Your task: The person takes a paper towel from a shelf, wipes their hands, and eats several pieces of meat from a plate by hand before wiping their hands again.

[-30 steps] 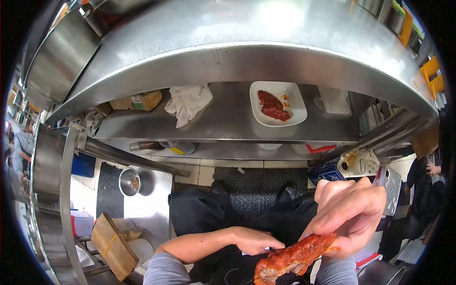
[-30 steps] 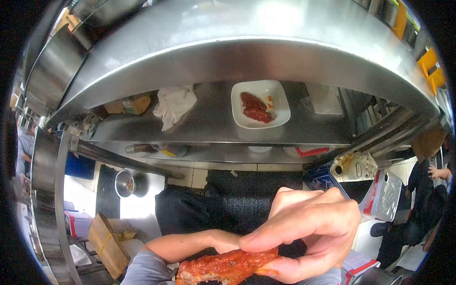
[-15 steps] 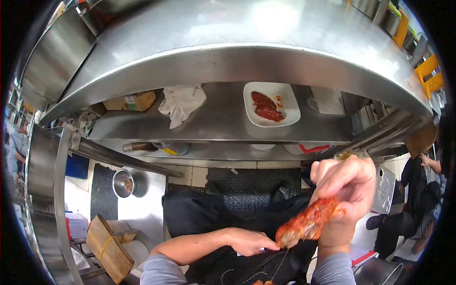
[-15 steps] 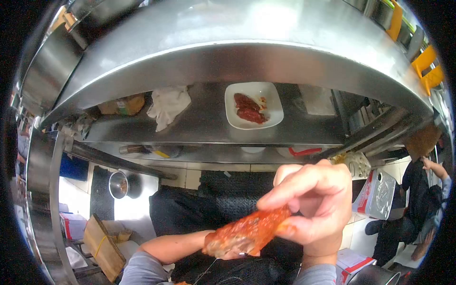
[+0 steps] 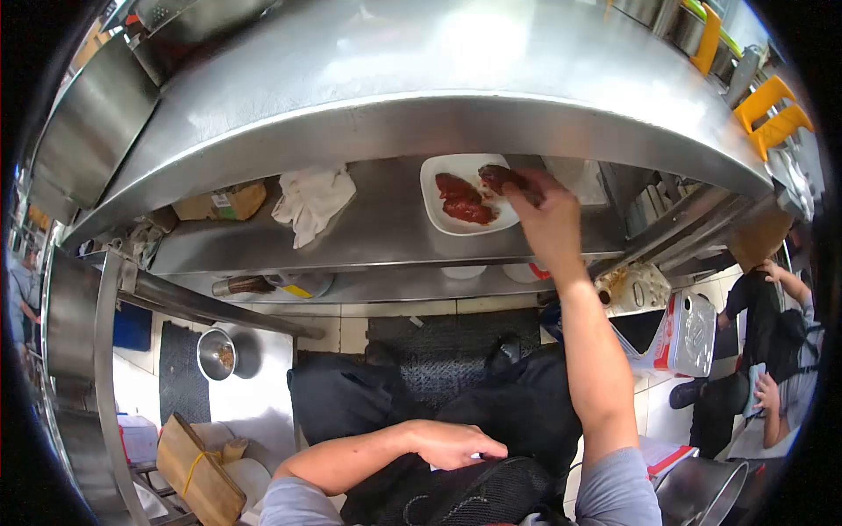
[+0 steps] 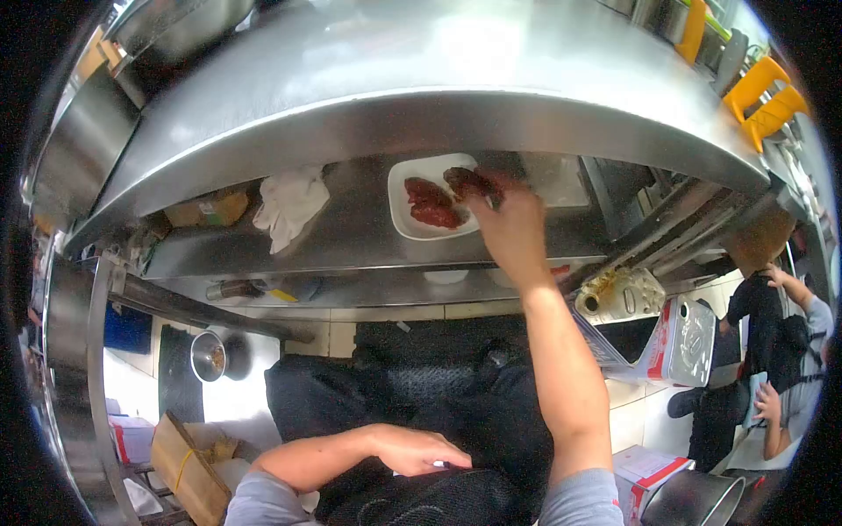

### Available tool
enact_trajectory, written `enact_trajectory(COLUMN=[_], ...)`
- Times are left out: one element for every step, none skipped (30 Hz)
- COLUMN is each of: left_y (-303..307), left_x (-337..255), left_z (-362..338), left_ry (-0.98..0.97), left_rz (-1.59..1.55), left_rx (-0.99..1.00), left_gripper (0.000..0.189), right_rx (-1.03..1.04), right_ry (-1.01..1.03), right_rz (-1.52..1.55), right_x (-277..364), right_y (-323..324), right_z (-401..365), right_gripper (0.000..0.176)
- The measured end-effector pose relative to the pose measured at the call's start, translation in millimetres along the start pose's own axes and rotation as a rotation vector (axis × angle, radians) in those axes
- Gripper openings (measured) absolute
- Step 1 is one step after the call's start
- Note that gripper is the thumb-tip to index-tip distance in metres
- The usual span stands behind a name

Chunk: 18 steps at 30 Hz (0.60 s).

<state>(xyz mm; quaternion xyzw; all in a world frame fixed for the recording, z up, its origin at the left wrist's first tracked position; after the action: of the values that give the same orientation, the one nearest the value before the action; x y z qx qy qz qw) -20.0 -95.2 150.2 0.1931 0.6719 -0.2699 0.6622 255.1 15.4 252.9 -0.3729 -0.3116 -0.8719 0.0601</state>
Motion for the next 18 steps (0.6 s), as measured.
enact_trajectory(left_y=[-1,-4,-4,-4,-4,-4,-4,-3,-2,-2,-1,-1,0,1,-1,0,2,0], left_x=[2,5,6,8,9,9,10,10,8,6,6,6,5,5,6,2,-2,4], left_z=[1,1,1,0,-1,-2,-3,-3,-4,-4,-5,-6,-7,-6,-6,-5,-6,-7], left_ry=[0.081,0.161,0.161,0.154,0.149,0.152,0.157,0.161,0.157,0.172,0.187,0.183,0.161,0.138,0.135,0.043,-0.048,0.008], left_rz=[0.008,0.015,0.017,0.014,0.01,0.007,0.005,0.0,-0.003,-0.013,-0.02,-0.02,0.008,0.039,0.036,0.025,0.012,0.121], left_rx=[0.079,0.155,0.158,0.15,0.141,0.142,0.132,0.121,0.119,0.114,0.109,0.11,0.099,0.091,0.102,0.036,-0.032,-0.01], left_gripper=[0.021,0.031,0.031,0.032,0.033,0.033,0.033,0.033,0.033,0.033,0.034,0.034,0.035,0.037,0.037,0.028,0.02,0.03], right_rx=[-0.008,-0.002,0.006,0.004,0.036,0.07,0.073,0.059,0.043,0.049,0.07,0.088,0.209,0.323,0.385,0.517,0.497,0.601], right_ry=[0.002,0.065,0.127,0.126,0.214,0.301,0.299,0.287,0.279,0.281,0.229,0.174,0.028,-0.119,0.041,-0.048,0.389,0.376], right_rz=[-0.005,-0.135,-0.264,-0.265,-0.421,-0.577,-0.576,-0.548,-0.522,-0.523,-0.325,-0.13,0.106,0.34,0.467,0.656,0.798,0.906], right_x=[3,11,16,14,16,19,19,18,19,26,32,42,59,78,98,119,140,160], right_y=[-4,-9,-14,-17,-25,-32,-33,-31,-28,-23,-13,0,8,16,28,37,43,53], right_z=[5,9,10,8,4,0,-1,0,1,2,5,7,1,-10,-19,-35,-39,-48], right_gripper=[0.031,0.027,0.022,0.022,0.022,0.021,0.021,0.023,0.026,0.026,0.023,0.022,0.023,0.025,0.027,0.027,0.025,0.023])
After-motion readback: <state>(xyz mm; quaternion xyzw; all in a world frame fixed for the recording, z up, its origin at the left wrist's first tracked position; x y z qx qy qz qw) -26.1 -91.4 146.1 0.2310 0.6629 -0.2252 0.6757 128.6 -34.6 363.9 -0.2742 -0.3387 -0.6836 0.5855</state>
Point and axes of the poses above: each hand's wrist, its own z-axis towards the middle knuckle, its own y-axis out of the back of the hand, x = y × z, the point moved 6 cm from there along z, towards the middle knuckle, and after that the axes turned 5 degrees about -z, right-handed, at the moved point
